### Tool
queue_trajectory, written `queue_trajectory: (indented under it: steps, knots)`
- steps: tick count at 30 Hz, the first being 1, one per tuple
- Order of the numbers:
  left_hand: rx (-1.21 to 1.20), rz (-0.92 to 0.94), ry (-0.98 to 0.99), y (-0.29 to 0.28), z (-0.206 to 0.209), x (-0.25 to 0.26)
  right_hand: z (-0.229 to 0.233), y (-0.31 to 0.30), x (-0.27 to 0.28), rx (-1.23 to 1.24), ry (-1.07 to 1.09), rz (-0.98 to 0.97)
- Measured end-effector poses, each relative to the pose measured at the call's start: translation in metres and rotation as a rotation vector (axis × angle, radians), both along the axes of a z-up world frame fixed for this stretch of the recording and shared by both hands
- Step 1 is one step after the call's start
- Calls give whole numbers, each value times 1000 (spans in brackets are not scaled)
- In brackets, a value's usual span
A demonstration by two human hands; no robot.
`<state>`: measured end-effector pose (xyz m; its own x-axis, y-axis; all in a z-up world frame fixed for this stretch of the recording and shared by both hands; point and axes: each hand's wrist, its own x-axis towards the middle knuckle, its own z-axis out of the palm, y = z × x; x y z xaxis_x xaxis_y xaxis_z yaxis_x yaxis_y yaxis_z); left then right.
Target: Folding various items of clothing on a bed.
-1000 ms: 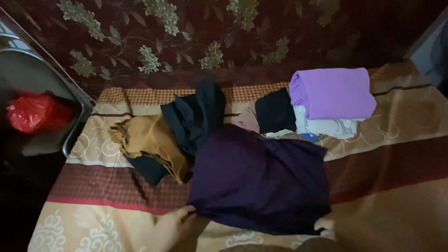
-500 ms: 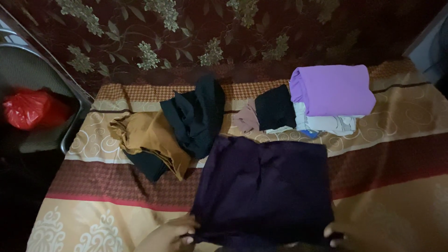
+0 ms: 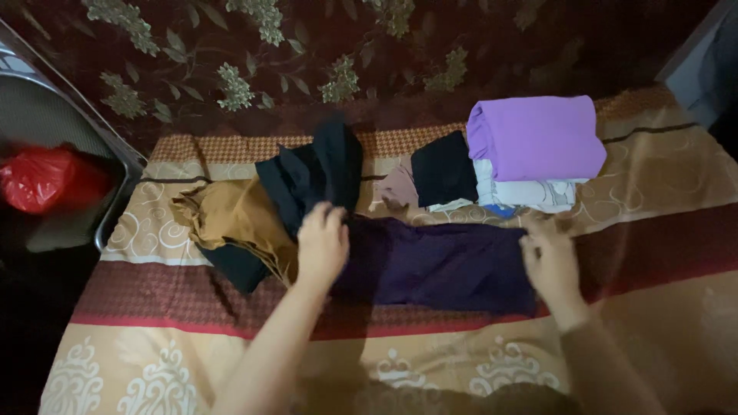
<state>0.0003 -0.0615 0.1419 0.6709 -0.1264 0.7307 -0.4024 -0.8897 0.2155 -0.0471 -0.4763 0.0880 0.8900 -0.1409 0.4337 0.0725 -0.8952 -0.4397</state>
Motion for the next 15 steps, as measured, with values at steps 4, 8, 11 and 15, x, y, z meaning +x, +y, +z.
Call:
queue_trajectory:
  steps: [4, 8, 11, 15]
  knots:
    - [76, -338, 257, 4, -60, -31, -41, 2, -27, -48, 58, 389]
    - [154, -464, 382, 27, -71, -61, -75, -22, -42, -170, 393, 580]
    - [177, -415, 450, 53, -104, -43, -120, -54, -29, -187, 416, 545]
    - [55, -338, 484, 69, -138, -19, -159, -80, -19, -38, 240, 387]
